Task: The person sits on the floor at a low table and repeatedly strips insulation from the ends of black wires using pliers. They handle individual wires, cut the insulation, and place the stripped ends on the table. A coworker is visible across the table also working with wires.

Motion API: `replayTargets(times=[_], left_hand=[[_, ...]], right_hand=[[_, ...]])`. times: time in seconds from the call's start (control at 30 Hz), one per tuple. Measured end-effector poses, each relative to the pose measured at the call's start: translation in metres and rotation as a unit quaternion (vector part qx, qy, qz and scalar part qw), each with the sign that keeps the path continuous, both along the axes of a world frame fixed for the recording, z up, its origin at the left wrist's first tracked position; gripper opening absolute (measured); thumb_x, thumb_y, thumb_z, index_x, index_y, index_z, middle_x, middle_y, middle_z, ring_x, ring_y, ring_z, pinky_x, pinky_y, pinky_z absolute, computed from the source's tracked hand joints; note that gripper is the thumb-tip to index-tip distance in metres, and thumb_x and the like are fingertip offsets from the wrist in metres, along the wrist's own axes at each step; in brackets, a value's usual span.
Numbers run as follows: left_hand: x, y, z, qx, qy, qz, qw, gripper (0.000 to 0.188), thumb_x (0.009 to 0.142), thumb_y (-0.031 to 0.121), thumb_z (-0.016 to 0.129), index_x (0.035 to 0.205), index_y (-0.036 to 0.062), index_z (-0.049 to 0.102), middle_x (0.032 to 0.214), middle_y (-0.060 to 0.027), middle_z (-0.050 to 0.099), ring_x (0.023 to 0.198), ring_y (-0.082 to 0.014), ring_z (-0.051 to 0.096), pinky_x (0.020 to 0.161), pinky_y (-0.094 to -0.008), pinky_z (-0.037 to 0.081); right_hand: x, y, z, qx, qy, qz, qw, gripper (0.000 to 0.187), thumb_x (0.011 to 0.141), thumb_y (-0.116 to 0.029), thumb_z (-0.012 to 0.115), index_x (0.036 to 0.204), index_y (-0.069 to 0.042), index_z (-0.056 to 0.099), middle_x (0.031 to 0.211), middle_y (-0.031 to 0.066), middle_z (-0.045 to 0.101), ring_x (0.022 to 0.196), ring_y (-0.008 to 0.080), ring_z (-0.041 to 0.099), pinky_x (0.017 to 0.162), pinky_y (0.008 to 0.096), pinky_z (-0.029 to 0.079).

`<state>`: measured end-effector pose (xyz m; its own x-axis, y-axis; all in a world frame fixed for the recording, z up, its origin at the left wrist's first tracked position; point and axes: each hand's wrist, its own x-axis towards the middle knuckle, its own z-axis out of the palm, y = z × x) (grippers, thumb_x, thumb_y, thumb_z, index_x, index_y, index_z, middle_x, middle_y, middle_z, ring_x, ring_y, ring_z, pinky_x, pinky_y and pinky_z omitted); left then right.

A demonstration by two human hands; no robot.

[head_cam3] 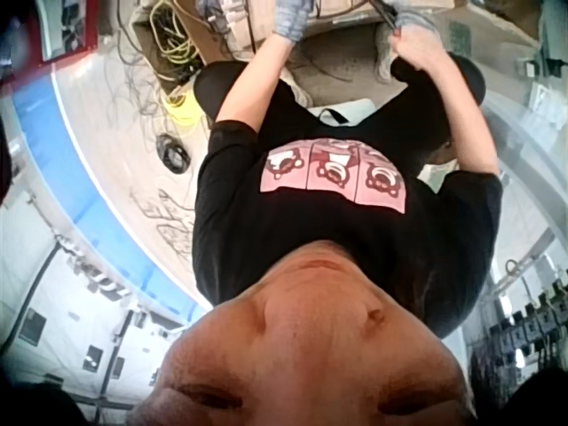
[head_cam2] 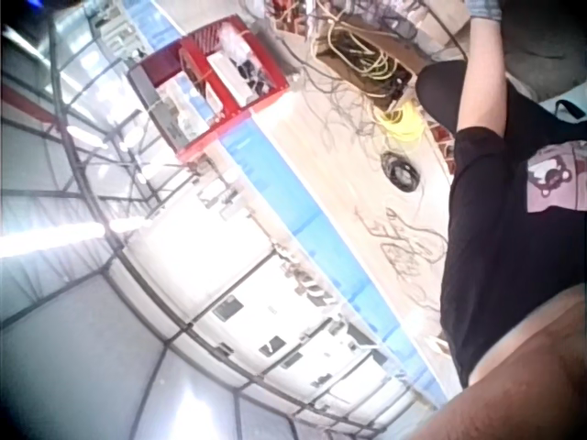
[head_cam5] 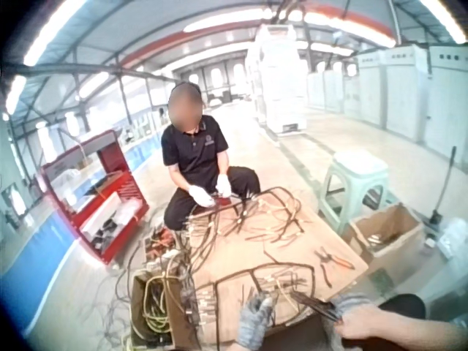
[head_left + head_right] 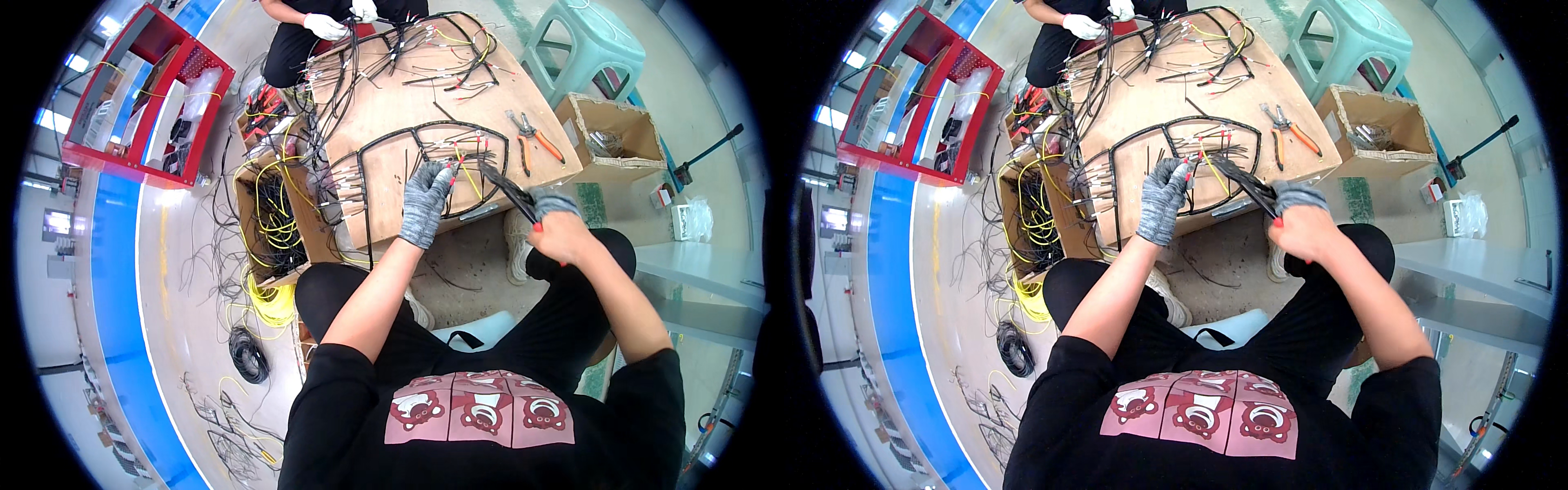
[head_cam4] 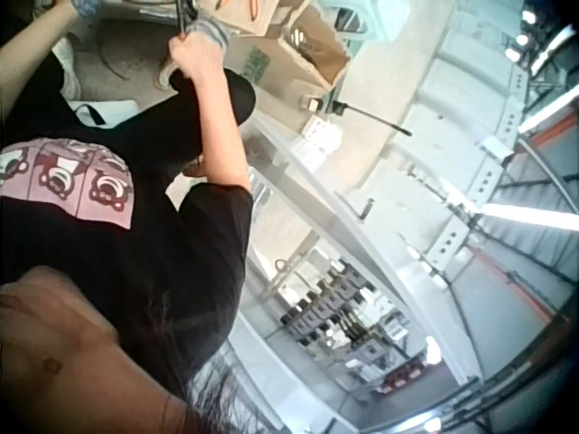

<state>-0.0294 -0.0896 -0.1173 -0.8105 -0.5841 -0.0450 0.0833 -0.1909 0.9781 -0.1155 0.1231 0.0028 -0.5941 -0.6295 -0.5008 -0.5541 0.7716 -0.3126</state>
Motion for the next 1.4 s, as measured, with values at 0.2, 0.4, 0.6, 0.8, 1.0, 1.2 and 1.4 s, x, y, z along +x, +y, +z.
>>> replayTargets(times=[0.2, 0.4, 0.6, 0.8, 1.0, 1.2, 1.4], left_hand=[[-0.001, 0.005, 0.009, -0.02, 0.003, -0.006, 1.0, 0.011, 0.089, 0.019, 0.06, 0.091, 0.0083, 0.061, 0.071, 0.0045, 0.054, 0.058, -0.0035, 0.046, 0.048, -0.0185, 0.038], [0.001, 0.002, 0.002, 0.005, 0.006, -0.031, 0.999, 0.011, 0.088, 0.01, 0.061, 0.096, 0.0032, 0.061, 0.08, 0.0012, 0.059, 0.067, -0.005, 0.05, 0.062, -0.02, 0.043], [-0.001, 0.001, 0.001, 0.008, 0.021, -0.04, 0.999, 0.016, 0.088, 0.009, 0.06, 0.102, 0.0024, 0.06, 0.084, 0.0011, 0.06, 0.069, -0.0046, 0.05, 0.064, -0.0199, 0.043], [-0.001, 0.003, 0.005, -0.006, 0.026, -0.03, 0.999, 0.015, 0.089, 0.01, 0.059, 0.102, 0.0024, 0.061, 0.083, 0.0016, 0.06, 0.07, -0.0043, 0.05, 0.064, -0.0197, 0.043], [-0.004, -0.001, 0.006, -0.029, 0.007, -0.024, 0.999, 0.013, 0.089, 0.012, 0.06, 0.098, 0.0025, 0.061, 0.081, 0.0014, 0.059, 0.068, -0.0047, 0.049, 0.062, -0.0203, 0.043], [-0.004, -0.005, -0.002, -0.029, -0.015, -0.022, 0.999, 0.01, 0.089, 0.008, 0.058, 0.097, 0.003, 0.06, 0.083, 0.0013, 0.058, 0.073, -0.0058, 0.052, 0.066, -0.0203, 0.044], [-0.007, -0.012, -0.028, 0.009, -0.01, 0.037, 0.999, 0.016, 0.089, 0.01, 0.058, 0.102, -0.0002, 0.059, 0.085, -0.002, 0.06, 0.073, -0.008, 0.053, 0.066, -0.0214, 0.045]], right_hand=[[-0.024, -0.012, -0.036, -0.112, 0.198, 0.112, 0.967, 0.042, 0.07, -0.021, 0.055, 0.102, 0.007, 0.052, 0.096, 0.0254, 0.057, 0.092, 0.0384, 0.056, 0.082, 0.0438, 0.044], [-0.026, -0.022, -0.035, -0.119, 0.181, 0.137, 0.967, 0.052, 0.068, -0.019, 0.056, 0.112, 0.008, 0.048, 0.105, 0.0254, 0.054, 0.1, 0.0373, 0.052, 0.09, 0.0417, 0.04], [-0.039, -0.023, -0.045, -0.221, 0.203, 0.175, 0.938, 0.048, 0.067, -0.01, 0.055, 0.112, 0.005, 0.049, 0.106, 0.0241, 0.053, 0.102, 0.0385, 0.05, 0.091, 0.0423, 0.04], [-0.039, -0.029, -0.045, -0.205, 0.176, 0.117, 0.956, 0.031, 0.073, -0.009, 0.061, 0.101, 0.001, 0.052, 0.096, 0.0212, 0.054, 0.092, 0.0389, 0.053, 0.082, 0.0437, 0.043], [-0.041, -0.029, -0.066, -0.155, 0.101, 0.087, 0.979, 0.038, 0.079, -0.018, 0.058, 0.11, 0.001, 0.05, 0.098, 0.0242, 0.058, 0.094, 0.0395, 0.055, 0.082, 0.0427, 0.044], [-0.047, -0.033, -0.096, -0.217, 0.072, 0.083, 0.97, 0.036, 0.074, -0.013, 0.056, 0.107, 0.003, 0.055, 0.091, 0.0241, 0.059, 0.088, 0.039, 0.057, 0.079, 0.0415, 0.046], [-0.048, -0.047, -0.104, -0.215, 0.11, 0.093, 0.966, 0.025, 0.069, -0.012, 0.053, 0.092, -0.002, 0.056, 0.082, 0.0205, 0.061, 0.08, 0.0378, 0.059, 0.071, 0.0454, 0.047]])
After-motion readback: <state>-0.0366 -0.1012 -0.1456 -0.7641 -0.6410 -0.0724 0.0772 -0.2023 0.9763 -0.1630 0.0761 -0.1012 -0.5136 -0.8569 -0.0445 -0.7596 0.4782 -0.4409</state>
